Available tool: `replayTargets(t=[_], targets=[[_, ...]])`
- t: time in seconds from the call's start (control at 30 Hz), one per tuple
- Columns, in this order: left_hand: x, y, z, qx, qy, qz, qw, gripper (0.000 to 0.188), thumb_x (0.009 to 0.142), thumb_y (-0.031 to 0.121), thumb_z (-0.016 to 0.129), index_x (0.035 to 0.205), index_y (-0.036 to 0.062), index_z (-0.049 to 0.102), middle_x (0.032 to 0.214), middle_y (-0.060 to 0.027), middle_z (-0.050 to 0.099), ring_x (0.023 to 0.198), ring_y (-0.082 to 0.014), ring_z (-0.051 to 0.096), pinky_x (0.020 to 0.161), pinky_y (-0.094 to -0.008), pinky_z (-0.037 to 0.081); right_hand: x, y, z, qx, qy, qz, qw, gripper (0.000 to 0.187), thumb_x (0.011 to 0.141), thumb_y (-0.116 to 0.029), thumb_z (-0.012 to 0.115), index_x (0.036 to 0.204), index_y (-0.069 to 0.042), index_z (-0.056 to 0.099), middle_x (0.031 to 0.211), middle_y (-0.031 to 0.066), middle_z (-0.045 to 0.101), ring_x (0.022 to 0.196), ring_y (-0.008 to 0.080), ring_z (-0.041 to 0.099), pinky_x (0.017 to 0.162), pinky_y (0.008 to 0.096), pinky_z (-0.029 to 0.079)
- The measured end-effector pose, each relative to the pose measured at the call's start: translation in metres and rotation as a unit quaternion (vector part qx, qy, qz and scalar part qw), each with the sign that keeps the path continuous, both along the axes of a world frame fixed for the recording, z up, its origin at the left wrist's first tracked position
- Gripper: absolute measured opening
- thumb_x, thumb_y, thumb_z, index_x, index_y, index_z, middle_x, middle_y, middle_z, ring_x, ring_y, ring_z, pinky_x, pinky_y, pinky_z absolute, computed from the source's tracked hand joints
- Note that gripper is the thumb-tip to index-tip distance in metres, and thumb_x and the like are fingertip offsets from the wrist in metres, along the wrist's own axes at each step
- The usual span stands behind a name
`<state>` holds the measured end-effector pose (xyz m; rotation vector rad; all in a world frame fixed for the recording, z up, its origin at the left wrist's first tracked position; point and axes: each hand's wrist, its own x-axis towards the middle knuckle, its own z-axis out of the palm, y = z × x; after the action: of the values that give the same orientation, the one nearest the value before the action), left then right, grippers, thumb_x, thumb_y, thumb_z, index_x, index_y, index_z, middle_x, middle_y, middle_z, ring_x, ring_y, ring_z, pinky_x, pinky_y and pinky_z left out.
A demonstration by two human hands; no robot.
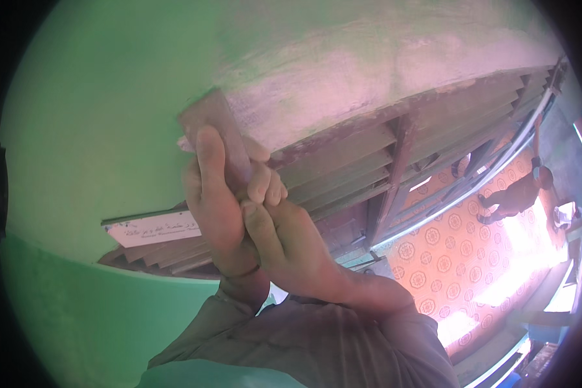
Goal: The person uses a metal scraper to remove old paint or plaster from a green-painted wall under a staircase. The person repeatedly scrapes the same area, occasionally pausing to wipe the tool.
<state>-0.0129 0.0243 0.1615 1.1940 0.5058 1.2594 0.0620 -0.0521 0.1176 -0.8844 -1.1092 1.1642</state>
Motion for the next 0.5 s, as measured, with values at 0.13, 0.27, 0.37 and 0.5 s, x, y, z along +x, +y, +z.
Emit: replayTargets(t=[0.13, 0.27, 0.37, 0.5], targets=[[0.016, -0.005, 0.004, -0.087, -0.017, 0.045, 0.995, 0.044, 0.108, 0.041, 0.049, 0.087, 0.0033, 0.058, 0.065, -0.0066, 0.057, 0.041, -0.015, 0.048, 0.043, -0.0315, 0.044, -0.002, 0.008, -0.015, 0.153, -0.107, -0.11, 0.976, 0.028, 0.107, -0.018, 0.044, 0.098, 0.003, 0.06, 0.073, 0.0086, 0.057, 0.062, 0.0183, 0.051, 0.057, 0.0331, 0.041], [0.019, 0.009, 0.022, -0.036, -0.158, -0.044, 0.986, 0.039, 0.108, 0.037, 0.048, 0.096, 0.001, 0.058, 0.08, -0.0133, 0.063, 0.044, -0.016, 0.052, 0.047, -0.035, 0.05, -0.003, 0.027, -0.015, 0.297, -0.14, -0.198, 0.924, 0.029, 0.107, -0.021, 0.046, 0.102, 0.005, 0.058, 0.084, 0.0202, 0.06, 0.073, 0.0346, 0.059, 0.066, 0.0413, 0.047], [0.011, 0.009, 0.011, 0.003, -0.081, 0.025, 0.996, 0.036, 0.109, 0.037, 0.046, 0.104, 0.0022, 0.057, 0.083, -0.0112, 0.062, 0.048, -0.0159, 0.054, 0.053, -0.0342, 0.053, 0.003, 0.025, -0.013, 0.253, -0.075, -0.114, 0.958, 0.031, 0.107, -0.023, 0.045, 0.107, 0.006, 0.056, 0.087, 0.022, 0.061, 0.078, 0.0386, 0.062, 0.07, 0.0436, 0.048], [0.008, -0.003, -0.013, 0.011, 0.003, 0.163, 0.987, 0.044, 0.108, 0.041, 0.048, 0.096, 0.0004, 0.06, 0.074, -0.0097, 0.06, 0.051, -0.0183, 0.055, 0.065, -0.0364, 0.055, 0.027, -0.007, -0.022, 0.161, -0.049, 0.001, 0.986, 0.018, 0.1, -0.015, 0.051, 0.1, 0.003, 0.057, 0.092, 0.0211, 0.056, 0.081, 0.0376, 0.06, 0.066, 0.0444, 0.049]])
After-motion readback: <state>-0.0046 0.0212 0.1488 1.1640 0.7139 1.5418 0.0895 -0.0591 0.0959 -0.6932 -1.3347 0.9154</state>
